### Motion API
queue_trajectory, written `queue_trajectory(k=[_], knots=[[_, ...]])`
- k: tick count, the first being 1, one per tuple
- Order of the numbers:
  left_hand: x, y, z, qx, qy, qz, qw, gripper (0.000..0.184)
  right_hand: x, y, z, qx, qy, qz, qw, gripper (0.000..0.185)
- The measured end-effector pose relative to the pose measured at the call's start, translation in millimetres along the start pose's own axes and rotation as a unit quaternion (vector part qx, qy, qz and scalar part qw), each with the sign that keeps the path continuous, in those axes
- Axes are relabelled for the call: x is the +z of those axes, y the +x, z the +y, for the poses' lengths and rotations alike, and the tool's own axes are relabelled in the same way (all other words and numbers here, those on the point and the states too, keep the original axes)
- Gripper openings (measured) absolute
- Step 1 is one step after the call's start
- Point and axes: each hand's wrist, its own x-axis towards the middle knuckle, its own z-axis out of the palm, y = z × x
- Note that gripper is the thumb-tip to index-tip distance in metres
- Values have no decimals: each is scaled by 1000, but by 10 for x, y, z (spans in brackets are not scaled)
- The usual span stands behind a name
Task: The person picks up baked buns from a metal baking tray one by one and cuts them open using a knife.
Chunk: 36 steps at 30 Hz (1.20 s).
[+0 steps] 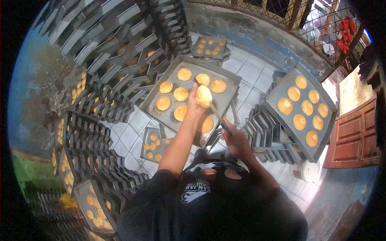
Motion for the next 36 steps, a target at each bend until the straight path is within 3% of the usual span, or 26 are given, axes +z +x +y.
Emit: queue_trajectory(k=[4, 7, 10, 13, 16, 18, 20, 21, 25, 28, 31, 34, 36], knots=[[-21, -146, -91, -8, 19, -5, 1000, 37, 7, -119, 56, -37, -31, 6, 999, 45], [90, -259, -263, -17, 35, 2, 999, 38, 19, 196, -15, 41, -4, -7, 999, 46], [42, -149, -182, -19, 35, 27, 999, 36, 18, 258, 4, -21, -38, -7, 999, 45], [-148, 31, 44, 7, -11, 14, 1000, 36, -85, -89, -121, 45, 14, -53, 997, 43], [-232, -26, 66, 9, -16, 41, 999, 44, 23, -220, 199, 45, -61, -51, 996, 44], [-161, -129, -41, 4, -15, 56, 998, 48, 107, -159, 265, -27, -90, -2, 996, 42], [-77, -224, -201, -39, -17, 126, 991, 57, 161, 73, 136, -11, -39, -10, 999, 42], [-72, -207, -240, -42, -16, 126, 991, 57, 175, 192, 90, -1, 14, -19, 1000, 42], [-183, -6, -175, -52, 3, 121, 991, 64, 283, 301, 287, -19, 5, 1, 1000, 42], [-274, 146, -35, -26, -13, 143, 989, 63, 235, 45, 298, -4, -38, 4, 999, 42], [-249, 44, -155, -48, -16, 123, 991, 64, 194, 7, 226, 80, -52, -25, 995, 43], [-150, -19, -361, -54, -5, 166, 985, 63, 374, 323, 441, 56, -17, 7, 998, 44], [-140, 17, -351, -49, -8, 166, 985, 62, 449, 514, 563, -13, -2, 15, 1000, 43]])
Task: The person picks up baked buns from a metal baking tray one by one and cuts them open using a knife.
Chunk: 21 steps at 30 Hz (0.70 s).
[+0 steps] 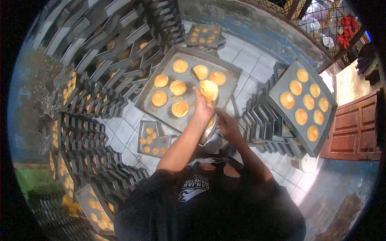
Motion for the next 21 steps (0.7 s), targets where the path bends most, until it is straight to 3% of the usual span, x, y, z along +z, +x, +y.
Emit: queue_trajectory(k=[4, 5, 6, 8, 9, 11, 13, 14, 15, 17, 18, 20, 21], knots=[[-38, 204, 112, -12, 26, 39, 999, 61, -122, -123, 61, 28, -19, -14, 999, 43], [-72, 245, 125, -14, 26, 40, 999, 61, -237, -267, 65, 81, -51, -46, 994, 41], [-94, 273, 134, 10, 52, 48, 997, 62, -373, -424, 57, 134, -82, -80, 984, 40], [-241, 433, 84, 70, 98, 77, 990, 58, -743, -757, -139, 150, -17, -89, 985, 36], [-341, 523, 57, 67, 97, 78, 990, 58, -843, -962, 16, 149, -57, -83, 984, 34], [-512, 645, 22, 161, 353, 67, 919, 49, -985, -1210, 166, 154, -96, -72, 981, 32], [-473, 682, 54, 117, 394, 46, 910, 45, -1123, -1337, 165, 328, -36, -23, 944, 31], [-315, 618, 97, 228, 558, 41, 797, 45, -1135, -1344, 224, 269, -48, -14, 962, 31], [-166, 581, 123, 330, 691, 31, 643, 46, -1148, -1365, 265, 271, -48, -8, 961, 31], [47, 817, 81, 292, 687, 27, 664, 48, -1110, -1183, -60, 340, 111, 97, 929, 30], [149, 928, 35, 274, 673, 40, 686, 50, -1092, -1157, -59, 341, 111, 102, 928, 30], [249, 1157, -148, 255, 606, 100, 747, 58, -1058, -1137, 3, 242, 105, 99, 959, 29], [175, 1334, -220, 254, 607, 94, 747, 58, -1054, -1154, 47, 242, 105, 105, 959, 29]])
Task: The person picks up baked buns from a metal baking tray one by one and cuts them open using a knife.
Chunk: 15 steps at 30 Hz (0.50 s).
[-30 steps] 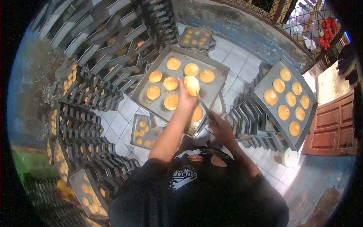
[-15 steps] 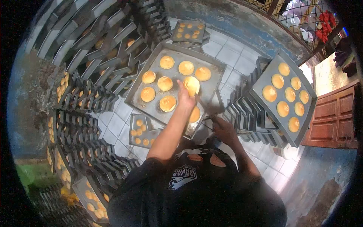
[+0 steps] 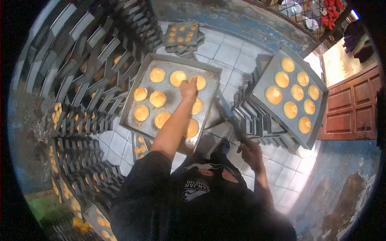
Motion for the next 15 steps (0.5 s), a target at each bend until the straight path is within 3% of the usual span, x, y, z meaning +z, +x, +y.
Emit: queue_trajectory(k=[2, 4, 6, 7, 10, 12, 13, 14, 15], knots=[[171, 209, -190, -48, 36, -4, 998, 62, -13, 35, 139, -41, -89, 2, 995, 29], [152, 68, -38, -44, 80, -24, 996, 64, -2, 14, 59, -25, -84, 14, 996, 30], [197, -39, -20, 131, 59, 33, 989, 72, 20, 18, -13, -8, -14, -8, 1000, 31], [143, -105, 56, 92, 10, -56, 994, 79, 46, 34, -37, -4, 10, -15, 1000, 32], [188, -202, 70, 125, -75, -54, 988, 75, 135, 162, 27, -85, 71, -14, 994, 34], [150, -275, 113, 87, -199, -91, 972, 62, 187, 321, -71, -146, -35, 15, 989, 37], [27, -362, 256, -1, -384, -161, 909, 56, 203, 344, -160, -178, -25, 1, 984, 43], [-111, -446, 403, -85, -551, -223, 800, 50, 260, 397, -230, -185, -25, -6, 982, 43], [-225, -470, 446, -138, -583, -230, 767, 41, 334, 450, -299, -177, -41, 14, 983, 41]])
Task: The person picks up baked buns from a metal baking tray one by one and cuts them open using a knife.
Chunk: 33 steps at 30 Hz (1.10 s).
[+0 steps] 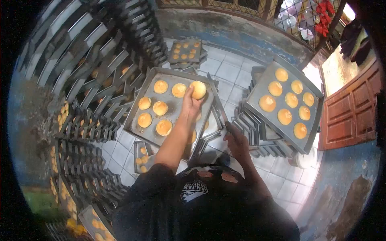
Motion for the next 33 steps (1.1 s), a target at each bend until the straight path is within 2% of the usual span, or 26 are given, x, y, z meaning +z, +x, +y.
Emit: queue_trajectory(k=[1, 3, 5, 6, 7, 9, 11, 14, 17, 22, 24, 25, 27, 29, 31, 33], knots=[[30, -71, 73, 11, -1, 1, 1000, 41, 47, 46, -35, 10, -19, 17, 1000, 39], [129, -242, 188, -23, -142, 61, 988, 45, 108, 82, -103, -22, 4, -13, 1000, 41], [157, -280, 229, 4, -134, 89, 987, 47, 178, 71, -327, -110, -6, -38, 993, 42], [198, -317, 269, 3, -150, 85, 985, 47, 210, 54, -414, -79, -63, -52, 993, 41], [234, -365, 301, 1, -167, 80, 983, 48, 261, 42, -399, -83, -61, -59, 993, 41], [194, -410, 347, -13, -167, 107, 980, 46, 369, 3, -314, -133, -44, -41, 989, 42], [35, -315, 371, 17, -189, 41, 981, 45, 421, -30, -276, -133, -57, -42, 989, 42], [26, -399, 409, 26, -158, 18, 987, 43, 465, -83, -212, -149, -71, -38, 986, 42], [68, -419, 450, 5, -190, 52, 980, 40, 500, -138, -216, -168, -77, -31, 982, 43], [83, -478, 477, -2, -176, 33, 984, 39, 568, -207, -234, -173, -93, -22, 980, 44], [111, -512, 457, -5, -171, 37, 985, 39, 613, -204, -267, -209, -88, 11, 974, 44], [122, -544, 426, -5, -152, 32, 988, 39, 628, -186, -297, -207, -89, 14, 974, 44], [147, -581, 359, -6, -133, 25, 991, 39, 652, -65, -370, -98, -99, -22, 990, 42], [154, -613, 278, -44, -175, -26, 983, 36, 692, 48, -387, -114, -87, -18, 989, 43], [159, -572, 317, -36, -175, -3, 984, 35, 692, 47, -390, -136, -76, -17, 988, 43], [132, -519, 436, -15, -169, 54, 984, 33, 653, -61, -381, -132, -127, -19, 983, 40]])
